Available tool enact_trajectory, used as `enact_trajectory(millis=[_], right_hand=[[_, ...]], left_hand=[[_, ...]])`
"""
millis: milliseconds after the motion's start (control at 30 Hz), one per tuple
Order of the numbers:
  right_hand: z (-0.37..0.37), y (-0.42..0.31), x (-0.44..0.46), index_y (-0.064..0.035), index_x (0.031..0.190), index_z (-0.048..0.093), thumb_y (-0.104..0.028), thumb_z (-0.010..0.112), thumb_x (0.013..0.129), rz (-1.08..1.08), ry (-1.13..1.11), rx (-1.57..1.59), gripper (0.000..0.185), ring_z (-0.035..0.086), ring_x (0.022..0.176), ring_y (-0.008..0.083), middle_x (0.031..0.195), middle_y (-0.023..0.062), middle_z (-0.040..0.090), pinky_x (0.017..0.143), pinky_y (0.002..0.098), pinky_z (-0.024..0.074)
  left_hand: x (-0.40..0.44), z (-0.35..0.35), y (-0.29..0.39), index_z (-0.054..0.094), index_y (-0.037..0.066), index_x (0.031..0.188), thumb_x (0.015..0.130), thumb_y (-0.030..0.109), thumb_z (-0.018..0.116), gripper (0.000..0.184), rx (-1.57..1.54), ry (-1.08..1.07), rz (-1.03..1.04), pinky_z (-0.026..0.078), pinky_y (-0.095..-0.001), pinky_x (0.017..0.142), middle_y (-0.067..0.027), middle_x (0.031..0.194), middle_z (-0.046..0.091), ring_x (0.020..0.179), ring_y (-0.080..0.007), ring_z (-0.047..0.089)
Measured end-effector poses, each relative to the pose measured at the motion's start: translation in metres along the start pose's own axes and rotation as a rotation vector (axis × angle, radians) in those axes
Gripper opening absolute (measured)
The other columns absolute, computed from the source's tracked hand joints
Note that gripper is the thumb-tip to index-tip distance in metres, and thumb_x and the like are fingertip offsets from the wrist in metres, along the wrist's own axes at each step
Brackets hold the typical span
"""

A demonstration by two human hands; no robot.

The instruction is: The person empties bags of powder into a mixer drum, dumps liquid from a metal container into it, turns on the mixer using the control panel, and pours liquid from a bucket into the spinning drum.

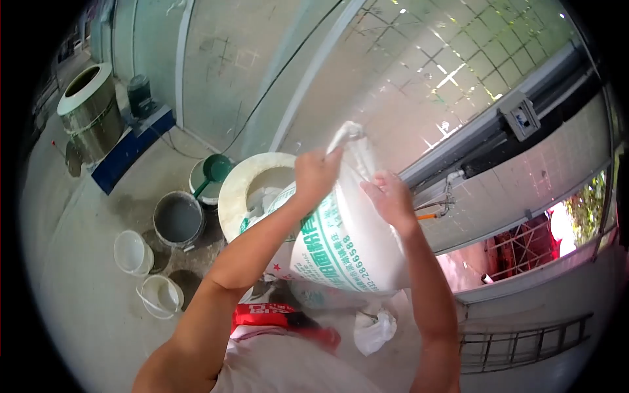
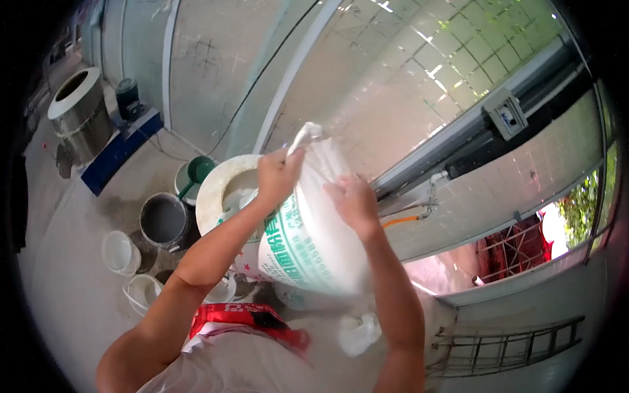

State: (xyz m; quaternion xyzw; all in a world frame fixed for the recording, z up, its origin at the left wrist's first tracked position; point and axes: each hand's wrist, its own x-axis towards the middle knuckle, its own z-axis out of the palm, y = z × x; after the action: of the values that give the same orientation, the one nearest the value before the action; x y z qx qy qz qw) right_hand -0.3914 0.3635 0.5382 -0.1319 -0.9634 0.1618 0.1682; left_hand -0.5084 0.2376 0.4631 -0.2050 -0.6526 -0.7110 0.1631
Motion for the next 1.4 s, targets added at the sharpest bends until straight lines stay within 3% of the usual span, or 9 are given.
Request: enact_trajectory(millis=[133, 267, 567, 633, 767, 1000, 1200, 1300, 1400], right_hand=[[0.019, -0.004, 0.0, 0.0006, 0.086, 0.058, -0.026, 0.06, 0.079, 0.072, 0.046, 0.102, 0.028, 0.059, 0.079, 0.0372, 0.078, 0.0214, 0.06, 0.072, 0.0419, 0.0458], [0.042, -0.009, 0.0, -0.001, 0.083, 0.057, -0.026, 0.057, 0.082, 0.104, 0.319, -0.062, 0.025, 0.058, 0.08, 0.0377, 0.078, 0.0205, 0.06, 0.071, 0.045, 0.0439], [0.038, -0.015, 0.004, -0.0009, 0.081, 0.058, -0.017, 0.053, 0.086, -0.128, 0.558, 0.15, 0.018, 0.058, 0.072, 0.037, 0.074, 0.018, 0.06, 0.063, 0.0407, 0.0444], [0.038, -0.018, 0.007, -0.0005, 0.081, 0.06, -0.013, 0.053, 0.086, -0.141, 0.622, 0.212, 0.015, 0.058, 0.071, 0.036, 0.075, 0.0172, 0.06, 0.062, 0.0388, 0.0447], [0.043, -0.012, 0.012, -0.0001, 0.083, 0.061, -0.011, 0.054, 0.085, -0.175, 0.614, 0.236, 0.013, 0.059, 0.07, 0.0341, 0.076, 0.0162, 0.061, 0.062, 0.0363, 0.0453], [0.04, -0.014, 0.012, 0.001, 0.083, 0.061, -0.01, 0.054, 0.085, -0.179, 0.603, 0.321, 0.013, 0.06, 0.07, 0.0319, 0.075, 0.0158, 0.061, 0.063, 0.0345, 0.046], [0.033, -0.015, 0.011, 0.0015, 0.084, 0.061, -0.011, 0.054, 0.085, -0.215, 0.569, 0.327, 0.014, 0.06, 0.068, 0.0312, 0.074, 0.0163, 0.061, 0.062, 0.0338, 0.0462], [0.026, -0.02, 0.009, 0.0023, 0.082, 0.06, -0.011, 0.057, 0.084, -0.164, 0.481, 0.35, 0.014, 0.058, 0.066, 0.0259, 0.075, 0.015, 0.06, 0.062, 0.0308, 0.0448], [0.017, -0.02, 0.001, 0.0014, 0.087, 0.059, -0.017, 0.057, 0.084, -0.152, 0.324, 0.163, 0.019, 0.057, 0.078, 0.0304, 0.084, 0.0164, 0.06, 0.069, 0.0357, 0.0443]], left_hand=[[0.001, -0.009, 0.008, 0.055, -0.004, 0.068, 0.081, 0.025, 0.06, 0.033, -0.038, -0.027, -0.086, 0.038, -0.0341, 0.048, -0.0171, 0.052, 0.046, 0.047, -0.0149, 0.041], [0.0, -0.008, 0.008, 0.057, -0.004, 0.068, 0.08, 0.026, 0.06, 0.031, -0.087, -0.011, -0.087, 0.039, -0.0382, 0.048, -0.0203, 0.055, 0.05, 0.046, -0.0308, 0.048], [0.01, -0.008, -0.003, 0.065, 0.0, 0.084, 0.08, 0.026, 0.059, 0.027, -0.09, -0.14, -0.15, 0.045, -0.033, 0.06, -0.017, 0.071, 0.062, 0.063, -0.0227, 0.059], [0.033, 0.015, -0.026, 0.065, 0.0, 0.09, 0.08, 0.023, 0.06, 0.026, -0.476, -0.074, -0.164, 0.046, -0.0309, 0.066, -0.0138, 0.083, 0.064, 0.073, -0.0202, 0.059], [0.091, -0.004, -0.027, 0.062, -0.002, 0.1, 0.077, 0.019, 0.064, 0.03, -0.334, -0.717, -0.302, 0.045, -0.0281, 0.073, -0.0108, 0.096, 0.062, 0.084, -0.0164, 0.057], [0.095, -0.024, -0.028, 0.063, -0.001, 0.095, 0.079, 0.031, 0.064, 0.036, -0.164, -0.778, -0.341, 0.044, -0.0264, 0.065, -0.007, 0.082, 0.06, 0.072, -0.0118, 0.054], [0.072, -0.005, -0.017, 0.061, 0.005, 0.082, 0.087, 0.029, 0.056, 0.025, -0.371, -0.561, -0.317, 0.037, -0.0237, 0.056, 0.0027, 0.07, 0.052, 0.064, -0.0058, 0.044], [0.067, 0.012, -0.017, 0.061, 0.0, 0.1, 0.086, 0.036, 0.052, 0.04, -0.196, -0.336, -0.192, 0.044, -0.0341, 0.076, -0.0136, 0.084, 0.062, 0.083, -0.02, 0.056], [0.074, 0.035, -0.03, 0.057, 0.0, 0.083, 0.087, 0.026, 0.053, 0.027, -0.112, -0.062, -0.087, 0.039, -0.0281, 0.06, -0.0037, 0.07, 0.053, 0.067, -0.0109, 0.046]])
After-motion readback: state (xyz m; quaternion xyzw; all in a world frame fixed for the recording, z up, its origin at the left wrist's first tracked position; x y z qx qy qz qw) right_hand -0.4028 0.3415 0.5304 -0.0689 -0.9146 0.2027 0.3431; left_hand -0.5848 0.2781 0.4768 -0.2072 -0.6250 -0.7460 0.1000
